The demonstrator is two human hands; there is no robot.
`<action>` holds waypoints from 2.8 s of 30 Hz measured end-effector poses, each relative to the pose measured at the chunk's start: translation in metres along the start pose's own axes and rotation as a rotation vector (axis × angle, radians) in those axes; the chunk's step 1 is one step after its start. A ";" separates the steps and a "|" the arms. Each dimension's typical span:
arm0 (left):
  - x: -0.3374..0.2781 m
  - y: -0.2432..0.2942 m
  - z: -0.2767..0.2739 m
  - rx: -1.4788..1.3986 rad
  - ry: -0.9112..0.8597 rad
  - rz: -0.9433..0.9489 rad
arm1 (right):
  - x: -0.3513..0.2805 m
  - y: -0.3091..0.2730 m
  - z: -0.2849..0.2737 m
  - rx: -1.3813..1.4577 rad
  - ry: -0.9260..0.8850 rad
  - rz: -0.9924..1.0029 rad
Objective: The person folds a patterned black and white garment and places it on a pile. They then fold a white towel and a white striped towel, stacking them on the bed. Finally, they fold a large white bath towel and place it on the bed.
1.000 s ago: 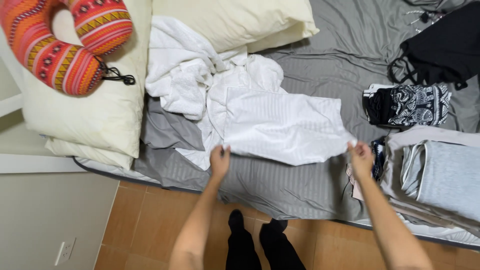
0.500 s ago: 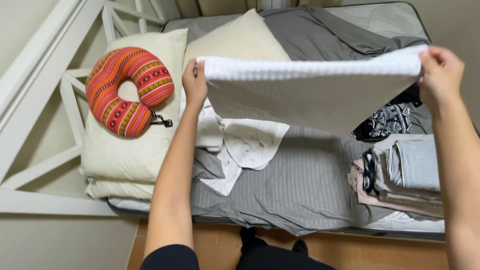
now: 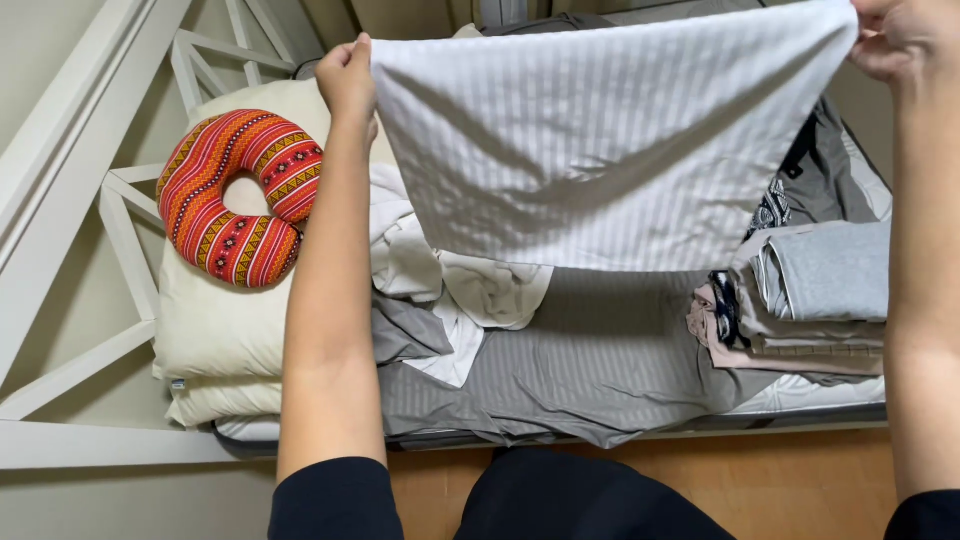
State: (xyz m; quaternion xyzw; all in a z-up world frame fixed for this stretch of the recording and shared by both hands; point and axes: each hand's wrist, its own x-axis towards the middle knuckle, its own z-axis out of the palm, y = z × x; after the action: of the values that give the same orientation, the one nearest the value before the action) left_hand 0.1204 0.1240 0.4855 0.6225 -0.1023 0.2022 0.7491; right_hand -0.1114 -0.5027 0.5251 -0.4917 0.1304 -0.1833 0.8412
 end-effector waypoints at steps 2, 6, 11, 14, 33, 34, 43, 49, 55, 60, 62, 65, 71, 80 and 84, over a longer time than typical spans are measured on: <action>-0.004 -0.006 0.002 0.044 0.037 0.008 | 0.011 0.005 -0.015 -0.335 -0.061 -0.265; -0.031 -0.010 0.001 0.049 0.070 -0.065 | -0.045 0.004 0.023 -0.928 -0.054 -0.509; -0.041 -0.037 -0.006 0.242 0.121 -0.006 | -0.003 0.030 -0.025 -0.771 0.082 -0.360; -0.061 -0.029 -0.015 0.297 0.082 -0.031 | -0.018 0.032 -0.038 -0.407 0.047 -0.167; -0.106 -0.209 0.008 -0.256 -0.055 -0.651 | 0.029 0.175 -0.151 -0.126 0.231 -0.059; -0.095 -0.198 0.017 -0.259 -0.054 -0.638 | 0.036 0.168 -0.137 -0.122 0.222 -0.068; -0.086 -0.054 0.054 -0.247 0.156 -0.271 | 0.030 0.092 -0.098 -0.023 0.059 -0.418; -0.187 -0.130 -0.005 0.207 -0.063 -0.162 | -0.016 0.193 -0.184 -0.259 0.136 -0.281; -0.367 -0.296 -0.081 0.585 -0.073 -0.297 | -0.068 0.382 -0.305 -0.327 0.285 0.048; -0.497 -0.357 -0.127 0.302 -0.012 -0.643 | -0.138 0.501 -0.410 -0.574 0.298 0.227; -0.526 -0.373 -0.135 0.319 -0.001 -0.683 | -0.155 0.529 -0.430 -0.588 0.337 0.281; -0.559 -0.385 -0.148 0.360 0.036 -0.729 | -0.185 0.570 -0.447 -0.570 0.433 0.367; -0.530 -0.360 -0.129 0.373 0.044 -0.674 | -0.199 0.575 -0.419 -0.534 0.586 0.346; -0.412 -0.272 0.044 0.491 -0.489 -0.221 | -0.129 0.423 -0.140 -1.046 -0.129 -0.385; -0.366 -0.186 0.135 0.404 -0.822 -0.244 | -0.120 0.355 -0.024 -1.011 -0.447 -0.376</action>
State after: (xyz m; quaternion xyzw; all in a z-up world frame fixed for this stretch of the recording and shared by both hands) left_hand -0.1141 -0.0982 0.1990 0.7917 -0.2749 -0.1346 0.5288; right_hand -0.1647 -0.3099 0.2075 -0.8735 -0.0687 -0.1363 0.4623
